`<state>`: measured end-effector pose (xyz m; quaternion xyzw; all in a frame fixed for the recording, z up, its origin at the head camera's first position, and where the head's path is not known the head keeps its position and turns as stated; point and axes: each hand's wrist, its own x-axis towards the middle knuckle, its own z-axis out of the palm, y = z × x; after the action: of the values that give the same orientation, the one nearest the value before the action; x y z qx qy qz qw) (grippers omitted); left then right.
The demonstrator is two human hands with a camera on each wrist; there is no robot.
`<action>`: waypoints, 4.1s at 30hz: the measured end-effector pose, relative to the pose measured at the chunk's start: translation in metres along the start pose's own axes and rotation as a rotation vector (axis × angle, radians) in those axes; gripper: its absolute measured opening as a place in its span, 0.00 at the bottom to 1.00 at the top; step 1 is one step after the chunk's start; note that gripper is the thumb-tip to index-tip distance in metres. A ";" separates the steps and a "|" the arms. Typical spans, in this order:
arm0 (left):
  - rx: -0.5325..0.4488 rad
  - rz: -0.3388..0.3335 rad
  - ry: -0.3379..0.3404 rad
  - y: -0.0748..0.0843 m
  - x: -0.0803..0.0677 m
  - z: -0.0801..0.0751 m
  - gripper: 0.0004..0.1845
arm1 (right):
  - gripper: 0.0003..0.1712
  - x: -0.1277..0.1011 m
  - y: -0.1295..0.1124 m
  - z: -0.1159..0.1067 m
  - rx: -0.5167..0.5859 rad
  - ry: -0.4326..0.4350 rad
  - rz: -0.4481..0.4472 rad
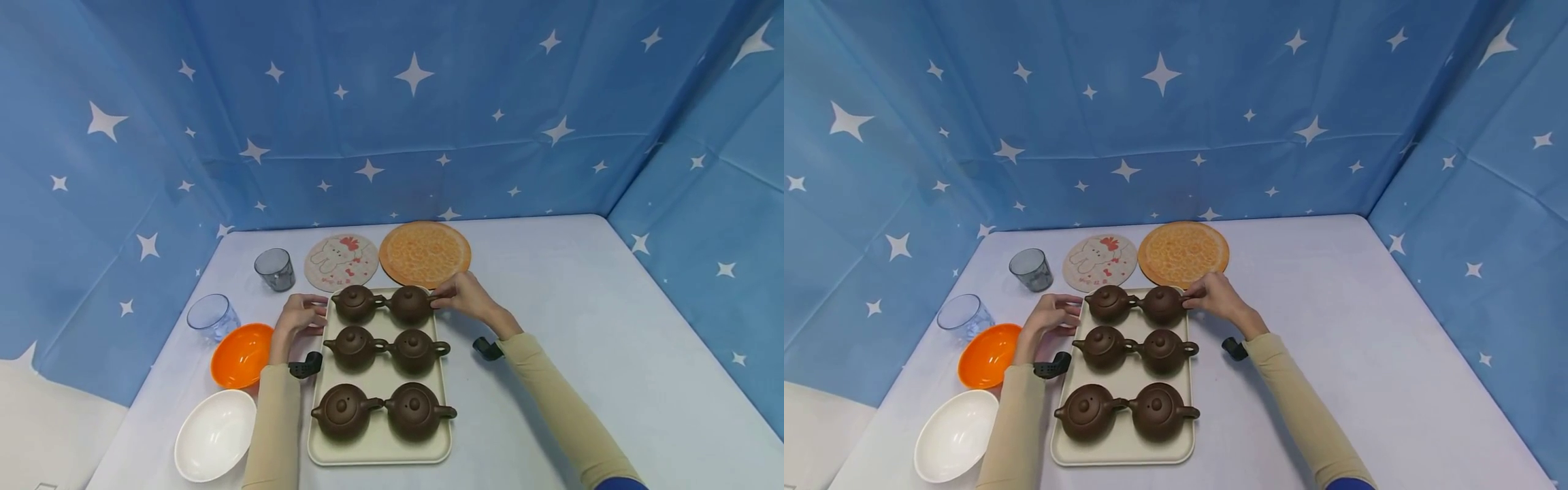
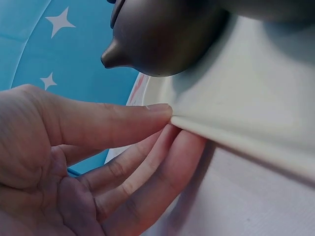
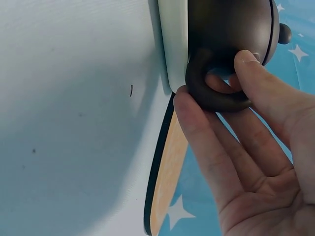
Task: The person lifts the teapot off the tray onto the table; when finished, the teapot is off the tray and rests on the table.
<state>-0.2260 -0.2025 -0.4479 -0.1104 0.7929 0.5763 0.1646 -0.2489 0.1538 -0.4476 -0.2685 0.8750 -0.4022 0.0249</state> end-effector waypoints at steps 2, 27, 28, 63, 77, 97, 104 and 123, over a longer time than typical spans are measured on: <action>0.001 0.004 -0.004 -0.001 0.000 0.000 0.26 | 0.07 0.000 0.001 0.000 0.009 0.003 0.001; 0.005 0.002 0.010 -0.001 -0.003 0.000 0.28 | 0.08 -0.007 0.005 -0.013 0.104 0.048 -0.009; 0.005 0.003 0.011 -0.001 -0.003 0.000 0.28 | 0.08 -0.010 0.001 -0.017 0.120 0.052 -0.001; -0.007 -0.008 0.009 0.000 -0.001 0.001 0.29 | 0.20 -0.109 0.102 -0.161 0.100 0.113 0.295; -0.003 -0.014 0.032 -0.002 -0.002 0.001 0.28 | 0.22 -0.133 0.127 -0.175 0.049 0.119 0.382; 0.003 -0.004 0.025 -0.004 0.001 0.000 0.31 | 0.20 -0.128 0.139 -0.173 0.080 0.119 0.302; 0.002 -0.002 0.022 -0.003 0.000 0.001 0.30 | 0.20 -0.126 0.130 -0.176 -0.050 0.080 0.351; 0.007 -0.009 0.024 -0.002 -0.002 0.003 0.30 | 0.31 -0.088 0.087 -0.166 -0.071 0.084 0.341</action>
<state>-0.2234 -0.2002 -0.4499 -0.1202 0.7963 0.5713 0.1582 -0.2560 0.3575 -0.4134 -0.0999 0.9217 -0.3718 0.0465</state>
